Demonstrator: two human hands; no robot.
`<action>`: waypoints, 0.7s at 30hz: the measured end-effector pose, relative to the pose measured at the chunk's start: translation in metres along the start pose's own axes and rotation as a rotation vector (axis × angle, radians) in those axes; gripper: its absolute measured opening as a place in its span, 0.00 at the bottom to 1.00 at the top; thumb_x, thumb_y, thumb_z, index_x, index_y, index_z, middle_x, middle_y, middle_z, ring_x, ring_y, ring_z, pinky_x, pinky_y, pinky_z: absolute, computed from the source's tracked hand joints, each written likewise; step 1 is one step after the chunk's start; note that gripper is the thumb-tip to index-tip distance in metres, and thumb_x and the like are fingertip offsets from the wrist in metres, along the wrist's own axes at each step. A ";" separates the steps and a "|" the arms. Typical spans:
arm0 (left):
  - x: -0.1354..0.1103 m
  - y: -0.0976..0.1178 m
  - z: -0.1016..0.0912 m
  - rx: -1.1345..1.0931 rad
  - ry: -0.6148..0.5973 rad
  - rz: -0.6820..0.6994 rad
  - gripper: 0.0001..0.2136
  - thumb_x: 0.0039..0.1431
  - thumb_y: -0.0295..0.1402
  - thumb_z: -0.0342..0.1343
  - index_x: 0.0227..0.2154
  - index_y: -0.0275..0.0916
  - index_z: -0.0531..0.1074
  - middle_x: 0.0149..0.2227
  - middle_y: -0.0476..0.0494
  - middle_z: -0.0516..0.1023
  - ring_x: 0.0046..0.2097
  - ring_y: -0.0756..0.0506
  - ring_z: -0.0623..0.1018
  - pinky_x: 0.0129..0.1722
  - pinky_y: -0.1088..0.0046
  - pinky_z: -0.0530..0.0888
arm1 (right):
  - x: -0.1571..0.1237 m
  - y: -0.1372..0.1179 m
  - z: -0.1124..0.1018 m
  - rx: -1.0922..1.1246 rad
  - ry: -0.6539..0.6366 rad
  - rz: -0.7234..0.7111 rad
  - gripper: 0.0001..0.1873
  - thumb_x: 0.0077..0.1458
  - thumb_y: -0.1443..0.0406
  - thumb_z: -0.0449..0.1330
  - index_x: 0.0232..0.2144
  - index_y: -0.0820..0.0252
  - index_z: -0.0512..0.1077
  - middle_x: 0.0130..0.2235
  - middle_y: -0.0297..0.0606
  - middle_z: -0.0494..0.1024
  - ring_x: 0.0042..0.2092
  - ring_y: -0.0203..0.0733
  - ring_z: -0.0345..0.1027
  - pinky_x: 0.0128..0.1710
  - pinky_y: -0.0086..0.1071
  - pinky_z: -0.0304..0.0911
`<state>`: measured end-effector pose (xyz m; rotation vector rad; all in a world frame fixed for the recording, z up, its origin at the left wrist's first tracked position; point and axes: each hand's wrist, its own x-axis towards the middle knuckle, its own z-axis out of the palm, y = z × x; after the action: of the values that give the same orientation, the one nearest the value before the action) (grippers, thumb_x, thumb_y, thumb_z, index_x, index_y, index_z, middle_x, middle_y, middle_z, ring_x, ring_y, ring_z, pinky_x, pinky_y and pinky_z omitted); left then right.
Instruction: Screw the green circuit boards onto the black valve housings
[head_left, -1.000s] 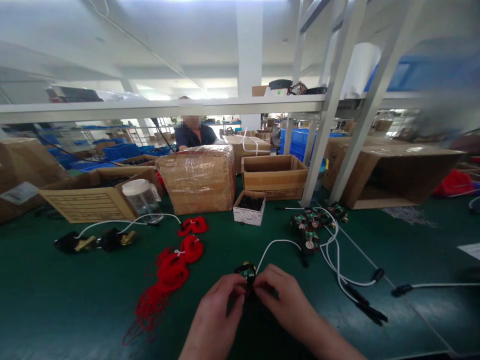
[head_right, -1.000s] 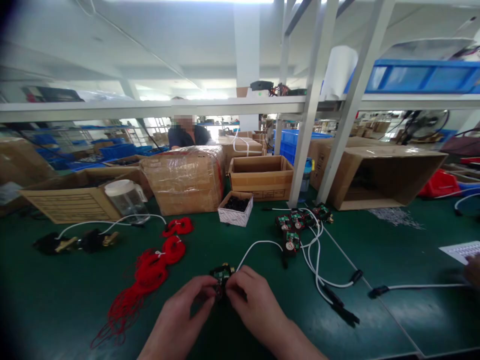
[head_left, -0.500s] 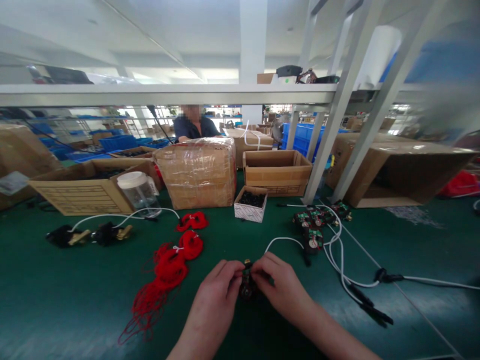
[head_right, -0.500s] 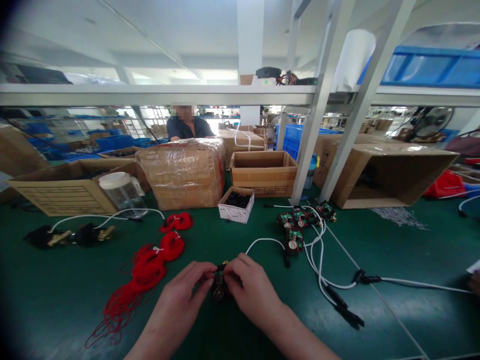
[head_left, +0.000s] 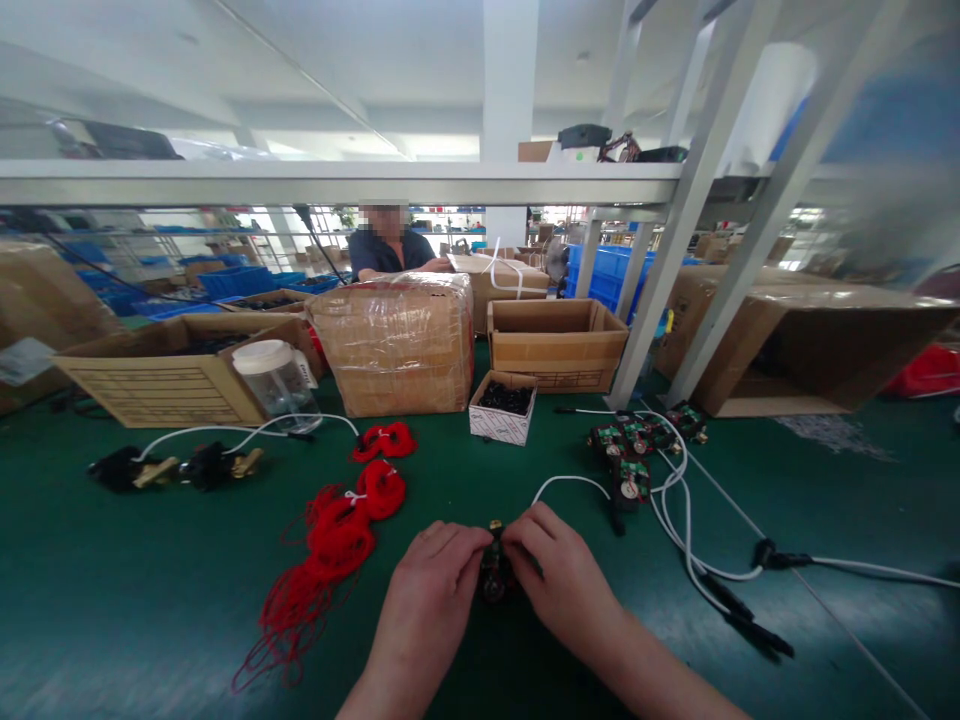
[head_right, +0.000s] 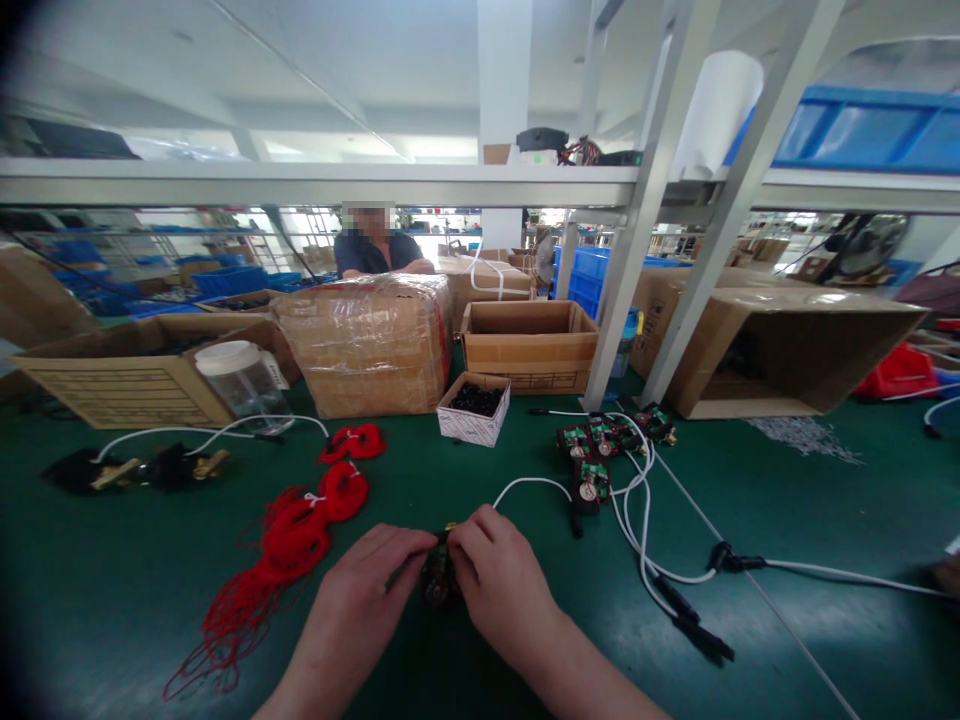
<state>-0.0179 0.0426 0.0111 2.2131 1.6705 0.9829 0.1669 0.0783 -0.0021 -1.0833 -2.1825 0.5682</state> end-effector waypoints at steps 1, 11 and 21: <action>0.000 -0.001 0.000 0.019 0.014 0.014 0.10 0.65 0.26 0.52 0.39 0.43 0.78 0.38 0.47 0.83 0.41 0.43 0.80 0.43 0.64 0.75 | 0.000 0.001 0.001 -0.022 0.007 -0.003 0.09 0.63 0.75 0.55 0.38 0.58 0.72 0.39 0.37 0.70 0.40 0.42 0.65 0.39 0.34 0.62; -0.001 -0.003 0.008 -0.004 0.111 -0.030 0.09 0.64 0.28 0.53 0.39 0.44 0.78 0.39 0.46 0.83 0.42 0.42 0.81 0.45 0.63 0.77 | 0.001 0.005 0.009 -0.090 0.071 -0.017 0.09 0.65 0.73 0.53 0.39 0.58 0.72 0.40 0.39 0.70 0.40 0.44 0.65 0.40 0.37 0.63; 0.004 0.000 0.003 -0.170 0.074 -0.215 0.08 0.59 0.29 0.55 0.37 0.44 0.79 0.37 0.47 0.81 0.41 0.44 0.81 0.43 0.67 0.77 | 0.005 0.002 0.004 0.172 0.086 0.093 0.11 0.59 0.77 0.57 0.38 0.56 0.72 0.40 0.36 0.70 0.39 0.39 0.68 0.39 0.32 0.65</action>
<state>-0.0151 0.0472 0.0106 1.8677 1.7413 1.1142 0.1626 0.0830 -0.0048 -1.0999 -1.9787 0.7236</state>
